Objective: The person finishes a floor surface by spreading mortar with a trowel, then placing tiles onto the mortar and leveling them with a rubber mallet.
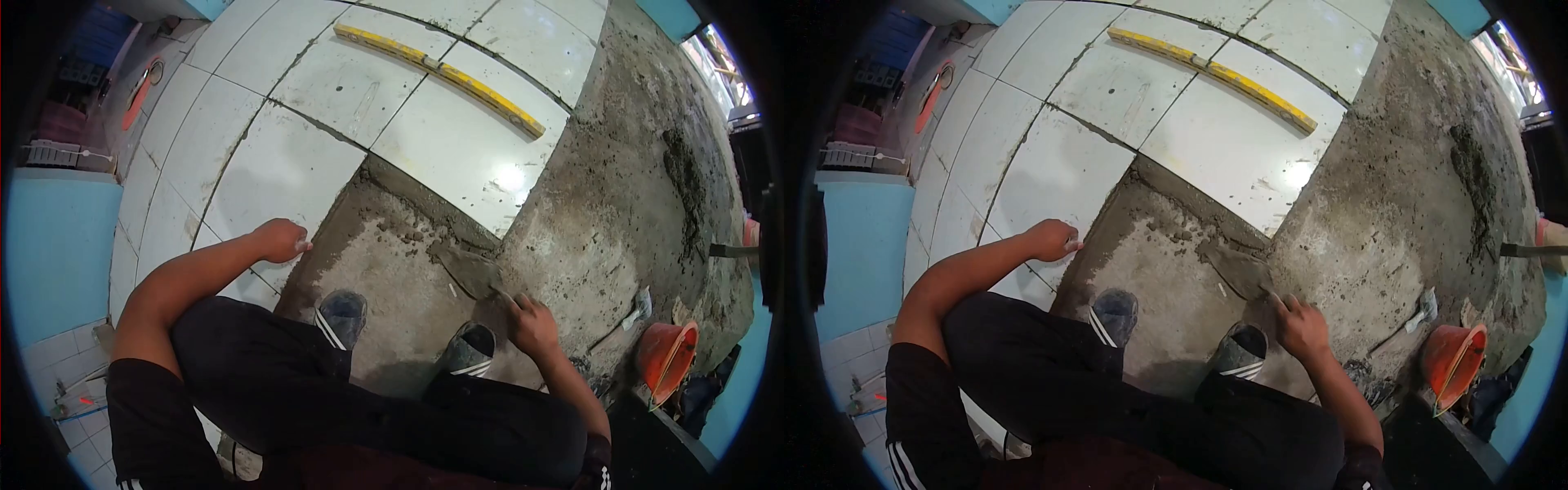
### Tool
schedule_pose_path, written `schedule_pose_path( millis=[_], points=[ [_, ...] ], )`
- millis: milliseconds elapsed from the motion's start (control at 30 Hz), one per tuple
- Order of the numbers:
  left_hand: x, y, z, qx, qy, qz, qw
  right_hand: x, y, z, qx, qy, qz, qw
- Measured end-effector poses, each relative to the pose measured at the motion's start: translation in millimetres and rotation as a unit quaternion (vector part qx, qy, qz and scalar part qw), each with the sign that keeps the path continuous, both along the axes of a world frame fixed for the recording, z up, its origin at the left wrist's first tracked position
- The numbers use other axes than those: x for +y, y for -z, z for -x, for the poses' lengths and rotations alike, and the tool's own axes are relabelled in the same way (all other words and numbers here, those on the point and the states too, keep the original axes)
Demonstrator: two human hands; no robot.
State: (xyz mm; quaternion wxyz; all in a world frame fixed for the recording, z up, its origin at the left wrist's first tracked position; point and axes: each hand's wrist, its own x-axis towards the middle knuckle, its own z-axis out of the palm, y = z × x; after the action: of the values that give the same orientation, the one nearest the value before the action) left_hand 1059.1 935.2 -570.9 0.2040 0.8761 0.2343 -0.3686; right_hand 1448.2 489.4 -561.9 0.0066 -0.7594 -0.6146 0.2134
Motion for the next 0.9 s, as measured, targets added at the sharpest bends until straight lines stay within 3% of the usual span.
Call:
schedule_pose_path(
  millis=[167,300,400,567,633,667,767,900],
  points=[
    [6.5,9.5,11.0,0.003,0.012,-0.005,1.0,-7.7,-20.8,-18.6,-0.036,-0.135,-0.062,0.988],
    [8.1,10.5,-0.2,-0.01,0.037,-0.012,0.999,70.6,-10.5,-21.4,-0.087,-0.208,-0.059,0.973],
    [2.3,7.0,-5.4,-0.019,0.033,-0.007,0.999,126.2,-32.6,-25.4,-0.051,-0.154,0.06,0.985],
    [6.1,7.1,9.5,-0.012,0.028,-0.015,0.999,137.8,-25.7,-7.3,-0.049,-0.205,0.028,0.977],
    [7.7,12.6,13.8,-0.011,0.001,-0.015,1.0,136.7,-21.4,5.6,-0.017,-0.219,0.039,0.975],
    [6.8,9.9,10.6,-0.014,-0.012,-0.007,1.0,141.8,-27.3,13.0,-0.006,-0.238,0.103,0.966],
    [4.2,7.4,-1.9,-0.014,-0.033,0.018,0.999,139.4,-7.4,20.2,-0.012,-0.203,0.017,0.979],
    [2.3,11.4,-6.9,-0.018,0.011,0.022,1.0,144.2,-8.8,21.8,-0.022,-0.114,-0.016,0.993]
  ],
)
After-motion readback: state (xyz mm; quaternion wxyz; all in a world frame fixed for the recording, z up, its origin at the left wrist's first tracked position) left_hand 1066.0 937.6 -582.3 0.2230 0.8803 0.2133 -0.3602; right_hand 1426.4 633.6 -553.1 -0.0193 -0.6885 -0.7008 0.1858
